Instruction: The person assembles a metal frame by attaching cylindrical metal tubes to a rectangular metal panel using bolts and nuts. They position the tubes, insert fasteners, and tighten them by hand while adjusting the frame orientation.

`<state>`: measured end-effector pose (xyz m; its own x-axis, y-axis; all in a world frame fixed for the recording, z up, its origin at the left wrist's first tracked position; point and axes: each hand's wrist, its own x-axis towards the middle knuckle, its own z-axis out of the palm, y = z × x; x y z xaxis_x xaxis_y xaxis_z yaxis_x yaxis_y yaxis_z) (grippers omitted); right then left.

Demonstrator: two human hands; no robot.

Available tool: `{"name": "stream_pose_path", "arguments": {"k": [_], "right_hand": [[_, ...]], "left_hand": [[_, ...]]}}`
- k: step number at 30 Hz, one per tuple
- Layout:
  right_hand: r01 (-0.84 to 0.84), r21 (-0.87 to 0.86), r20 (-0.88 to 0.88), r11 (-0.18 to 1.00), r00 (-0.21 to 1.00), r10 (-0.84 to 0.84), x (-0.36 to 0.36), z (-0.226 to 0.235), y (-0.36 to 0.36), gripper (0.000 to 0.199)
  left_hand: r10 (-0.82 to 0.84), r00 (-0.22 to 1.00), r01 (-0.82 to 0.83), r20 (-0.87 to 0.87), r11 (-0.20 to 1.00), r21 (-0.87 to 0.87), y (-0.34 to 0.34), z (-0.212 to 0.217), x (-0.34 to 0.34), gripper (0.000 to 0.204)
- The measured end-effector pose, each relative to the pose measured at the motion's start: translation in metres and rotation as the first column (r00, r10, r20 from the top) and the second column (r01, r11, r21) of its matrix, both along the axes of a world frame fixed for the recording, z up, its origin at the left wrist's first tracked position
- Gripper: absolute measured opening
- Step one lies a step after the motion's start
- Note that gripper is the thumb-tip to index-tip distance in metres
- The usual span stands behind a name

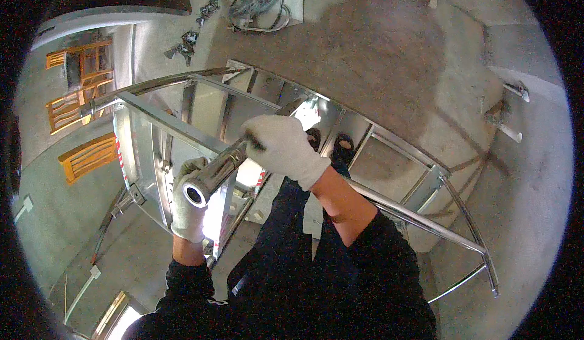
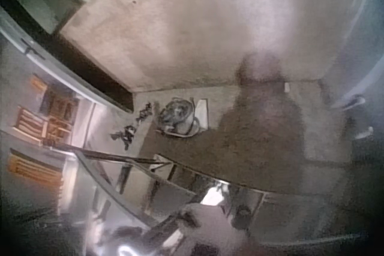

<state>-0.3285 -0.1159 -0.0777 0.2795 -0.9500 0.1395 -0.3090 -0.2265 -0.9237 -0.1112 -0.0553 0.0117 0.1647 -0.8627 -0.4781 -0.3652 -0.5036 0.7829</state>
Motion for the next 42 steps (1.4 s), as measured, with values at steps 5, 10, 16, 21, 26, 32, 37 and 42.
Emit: {"name": "stream_pose_path", "arguments": {"k": [5, 10, 16, 21, 26, 32, 37, 42], "right_hand": [[-0.106, 0.527, 0.344, 0.843, 0.934, -0.098, -0.003, 0.005, 0.023, 0.028], [-0.205, 0.681, 0.400, 0.703, 0.908, -0.122, 0.000, 0.023, 0.043, 0.034], [-0.251, 0.706, 0.474, 0.662, 0.862, -0.178, 0.003, 0.025, 0.047, 0.035], [-0.189, 0.650, 0.441, 0.736, 0.883, -0.162, 0.011, 0.017, 0.046, 0.033], [-0.125, 0.505, 0.319, 0.854, 0.946, -0.050, 0.010, 0.023, 0.035, 0.027], [-0.193, 0.245, 0.087, 0.950, 0.980, 0.177, 0.003, 0.017, 0.019, 0.026], [-0.348, 0.073, -0.233, 0.935, 0.905, 0.355, 0.004, 0.019, 0.005, 0.018], [-0.350, 0.101, -0.207, 0.931, 0.908, 0.364, 0.004, 0.026, -0.001, 0.015]], "left_hand": [[0.083, 0.994, -0.069, -0.066, 0.978, 0.195, 0.007, 0.004, -0.003, 0.033], [0.040, 0.999, -0.031, -0.031, 0.972, 0.232, 0.011, 0.011, -0.008, 0.048], [-0.076, 0.997, 0.082, -0.035, 0.970, 0.228, 0.012, 0.013, 0.001, 0.043], [-0.068, 0.993, 0.090, -0.094, 0.966, 0.244, 0.008, 0.012, 0.003, 0.040], [0.126, 0.980, -0.089, -0.155, 0.970, 0.228, 0.021, 0.002, 0.001, 0.042], [-0.125, 0.992, 0.127, -0.025, 0.969, 0.211, 0.007, 0.015, -0.011, 0.044], [0.003, 0.993, 0.029, -0.117, 0.962, 0.272, 0.006, 0.012, -0.005, 0.048], [-0.104, 0.994, 0.098, 0.031, 0.983, 0.154, 0.018, -0.016, 0.010, 0.049]]}}
